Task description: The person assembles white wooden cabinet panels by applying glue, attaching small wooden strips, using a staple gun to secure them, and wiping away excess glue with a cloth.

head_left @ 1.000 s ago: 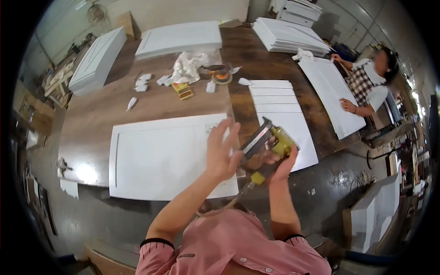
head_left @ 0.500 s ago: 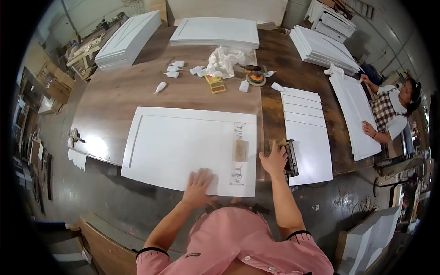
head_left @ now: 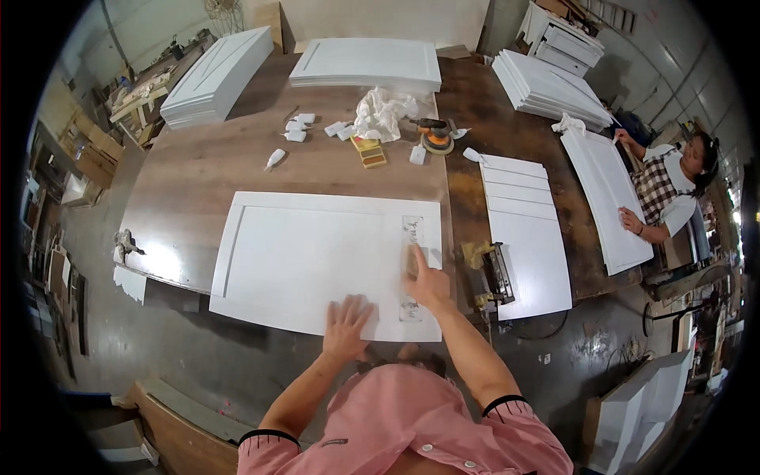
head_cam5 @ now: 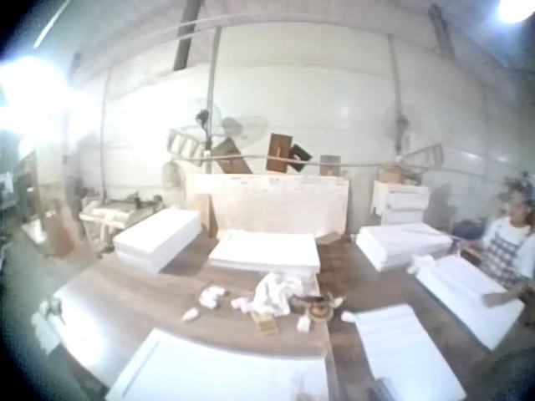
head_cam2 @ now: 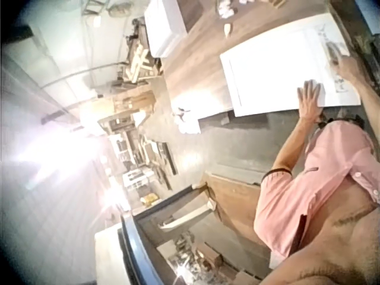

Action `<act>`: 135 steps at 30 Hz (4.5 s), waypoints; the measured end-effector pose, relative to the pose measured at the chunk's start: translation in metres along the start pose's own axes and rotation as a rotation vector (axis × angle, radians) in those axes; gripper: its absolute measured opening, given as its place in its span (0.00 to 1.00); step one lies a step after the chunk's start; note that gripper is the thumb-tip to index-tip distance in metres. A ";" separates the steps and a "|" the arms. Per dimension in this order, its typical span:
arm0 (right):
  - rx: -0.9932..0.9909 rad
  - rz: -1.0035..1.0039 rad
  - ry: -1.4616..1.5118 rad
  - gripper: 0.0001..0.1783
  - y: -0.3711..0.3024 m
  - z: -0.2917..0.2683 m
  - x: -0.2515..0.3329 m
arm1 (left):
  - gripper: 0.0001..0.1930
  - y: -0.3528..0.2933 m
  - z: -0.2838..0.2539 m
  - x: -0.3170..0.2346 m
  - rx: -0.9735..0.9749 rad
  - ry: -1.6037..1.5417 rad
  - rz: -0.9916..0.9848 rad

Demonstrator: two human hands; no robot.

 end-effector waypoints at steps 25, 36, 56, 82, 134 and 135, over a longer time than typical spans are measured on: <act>-0.339 -0.756 1.196 0.47 -0.138 -0.149 0.066 | 0.24 0.090 -0.338 0.002 -0.372 -0.033 0.221; -0.632 -0.345 0.868 0.24 -0.118 -0.197 0.134 | 0.41 -0.034 -0.037 0.084 -0.477 -0.517 -0.746; 0.757 -0.351 0.701 0.18 -0.172 0.058 0.057 | 0.25 -0.447 0.005 -0.055 -1.069 -0.867 -1.754; 2.424 -1.017 -0.016 0.15 -1.099 0.222 -0.004 | 0.26 -0.868 0.193 -0.943 -2.776 0.059 -2.714; 1.635 -0.815 0.145 0.29 -0.713 0.511 0.313 | 0.33 -0.858 0.344 -0.357 -1.179 -1.393 -2.640; 1.629 -0.782 0.179 0.28 -0.701 0.521 0.335 | 0.32 -0.877 0.336 -0.324 -1.114 -1.455 -2.587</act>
Point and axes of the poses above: each hand's wrist, its own y-axis towards the middle knuckle, its own z-axis out of the palm, x = y × z, the point moved 8 cm from there along y, towards the middle knuckle, and after that the axes turned 8 degrees about -z, right-handed, at the moved point
